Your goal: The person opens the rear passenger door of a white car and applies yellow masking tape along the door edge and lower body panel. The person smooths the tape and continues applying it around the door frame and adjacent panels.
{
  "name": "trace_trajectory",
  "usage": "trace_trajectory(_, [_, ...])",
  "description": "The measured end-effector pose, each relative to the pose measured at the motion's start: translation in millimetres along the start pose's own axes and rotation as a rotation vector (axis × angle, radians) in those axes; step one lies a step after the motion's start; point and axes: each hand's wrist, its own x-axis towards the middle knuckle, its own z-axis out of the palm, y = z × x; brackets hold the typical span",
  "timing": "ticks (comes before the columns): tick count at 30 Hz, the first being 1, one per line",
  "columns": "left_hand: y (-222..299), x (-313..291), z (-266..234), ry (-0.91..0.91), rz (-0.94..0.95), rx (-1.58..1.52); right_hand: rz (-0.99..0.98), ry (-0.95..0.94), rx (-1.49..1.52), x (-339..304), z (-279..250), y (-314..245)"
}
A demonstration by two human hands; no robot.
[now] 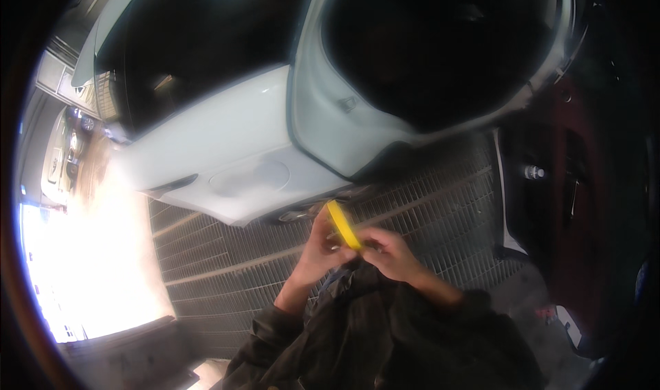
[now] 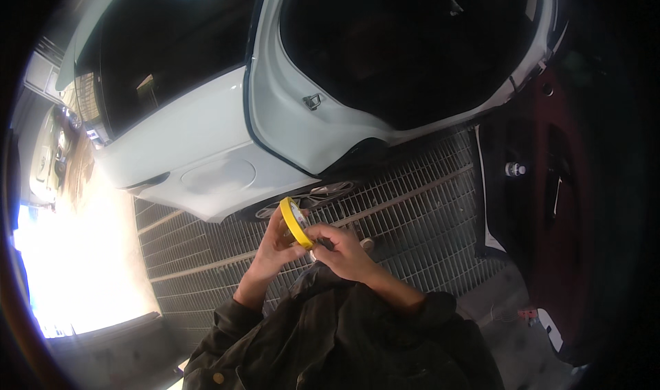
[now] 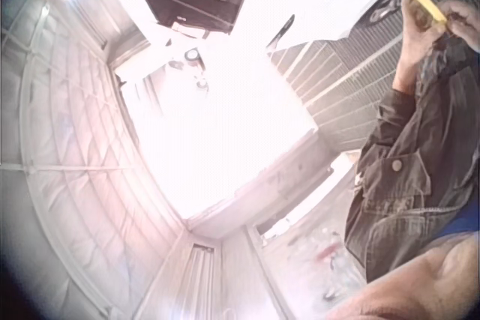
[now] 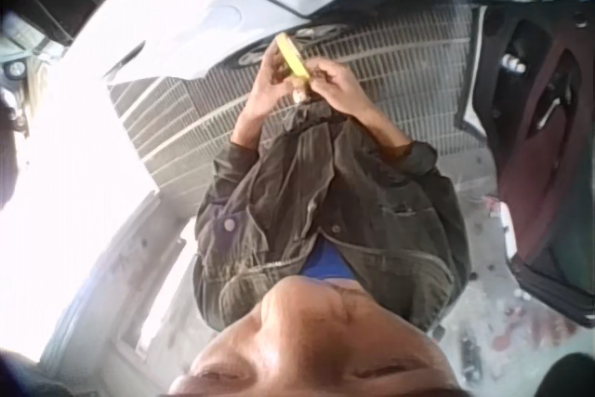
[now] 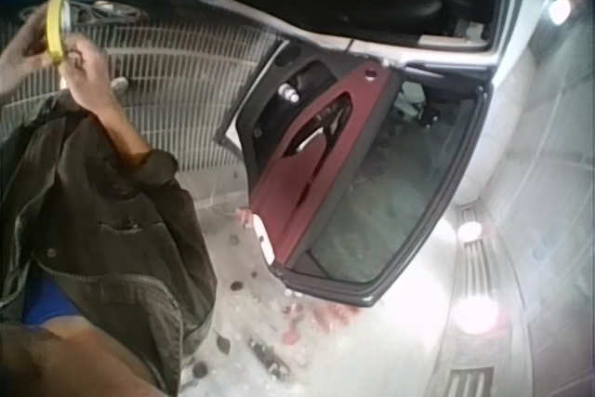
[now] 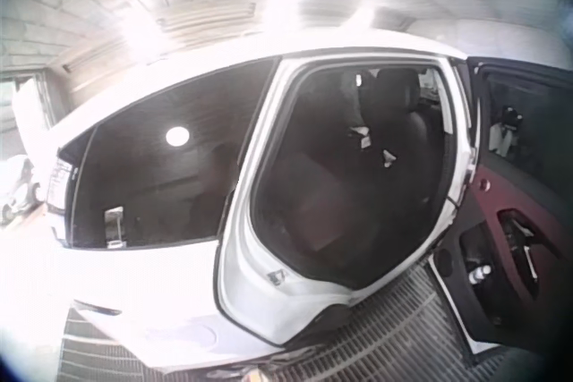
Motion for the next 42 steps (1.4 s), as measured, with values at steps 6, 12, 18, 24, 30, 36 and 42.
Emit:
trace_trajectory(6, [11,7,33,0.1,0.094,0.189,0.009,-0.071,0.206,3,-18,-11])
trace_trajectory(12, [6,20,55,0.17,0.134,0.247,-0.003,-0.102,0.233,7,-40,-17])
trace_trajectory(18, [0,38,45,0.135,-0.052,-0.192,-0.142,-0.041,-0.183,14,-58,-4])
trace_trajectory(24, [5,73,42,0.218,0.231,0.545,0.061,-0.129,0.219,53,-77,-17])
trace_trajectory(30, [32,119,25,-0.032,0.11,-0.086,-0.016,-0.072,-0.113,95,-99,-27])
trace_trajectory(36, [53,157,27,0.086,0.153,-0.032,0.007,-0.195,-0.063,145,-127,-52])
trace_trajectory(42, [59,172,31,0.278,0.237,0.271,0.167,-0.376,-0.071,190,-150,-79])
